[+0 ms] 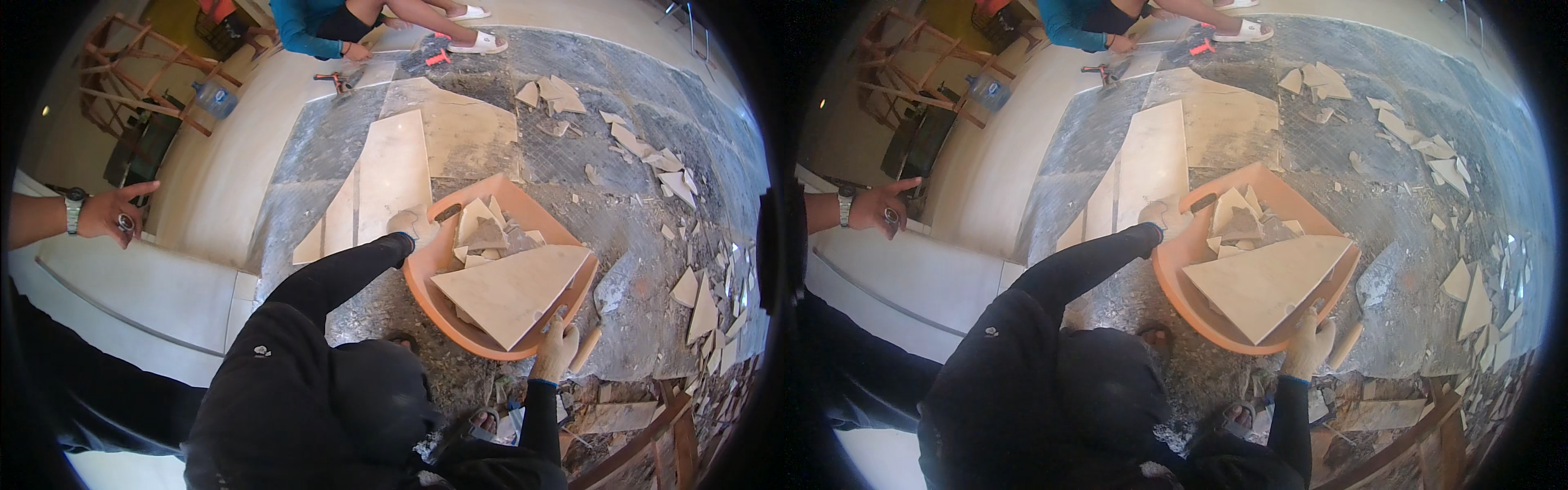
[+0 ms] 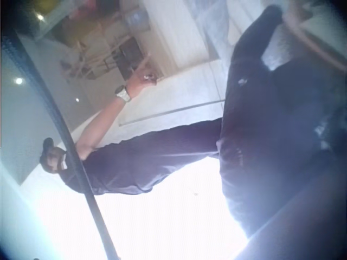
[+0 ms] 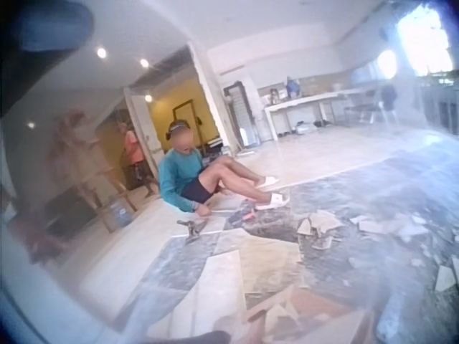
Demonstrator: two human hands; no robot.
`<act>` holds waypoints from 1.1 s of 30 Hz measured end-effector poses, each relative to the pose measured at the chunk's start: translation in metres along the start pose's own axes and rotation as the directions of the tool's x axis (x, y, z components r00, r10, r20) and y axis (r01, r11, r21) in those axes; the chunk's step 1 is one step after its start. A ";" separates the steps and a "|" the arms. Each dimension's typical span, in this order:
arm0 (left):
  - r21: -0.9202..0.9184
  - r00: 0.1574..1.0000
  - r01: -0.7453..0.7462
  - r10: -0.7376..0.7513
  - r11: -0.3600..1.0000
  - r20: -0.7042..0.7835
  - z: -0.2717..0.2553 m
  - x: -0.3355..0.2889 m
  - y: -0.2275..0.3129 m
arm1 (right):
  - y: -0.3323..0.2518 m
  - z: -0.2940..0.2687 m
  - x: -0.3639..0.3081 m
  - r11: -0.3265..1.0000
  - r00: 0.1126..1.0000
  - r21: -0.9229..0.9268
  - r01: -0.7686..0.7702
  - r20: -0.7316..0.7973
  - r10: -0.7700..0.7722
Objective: The person collects broken tile fragments from the floor and places them into an orange plastic basin. They gather pieces by hand, filling the basin, then carry it across the construction site.
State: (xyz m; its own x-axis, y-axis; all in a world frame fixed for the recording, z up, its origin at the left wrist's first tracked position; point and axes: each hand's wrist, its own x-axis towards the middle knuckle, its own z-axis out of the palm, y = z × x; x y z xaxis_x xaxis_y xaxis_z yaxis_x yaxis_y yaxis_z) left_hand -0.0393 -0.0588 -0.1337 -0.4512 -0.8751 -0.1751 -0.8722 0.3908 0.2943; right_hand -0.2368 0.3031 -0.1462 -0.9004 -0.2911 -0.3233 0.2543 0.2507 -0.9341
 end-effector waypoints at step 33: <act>-0.147 0.982 0.004 0.025 0.989 0.190 -0.030 -0.008 0.015 | -0.012 -0.003 -0.003 0.999 0.999 -0.023 0.035 0.034 -0.034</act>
State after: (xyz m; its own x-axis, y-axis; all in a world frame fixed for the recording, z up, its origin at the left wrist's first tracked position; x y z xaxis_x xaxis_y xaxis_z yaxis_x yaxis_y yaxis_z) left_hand -0.0435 -0.0547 -0.0992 -0.5002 -0.7952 -0.3427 -0.8364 0.3413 0.4288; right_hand -0.2381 0.3042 -0.1331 -0.8961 -0.3303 -0.2964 0.2148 0.2615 -0.9410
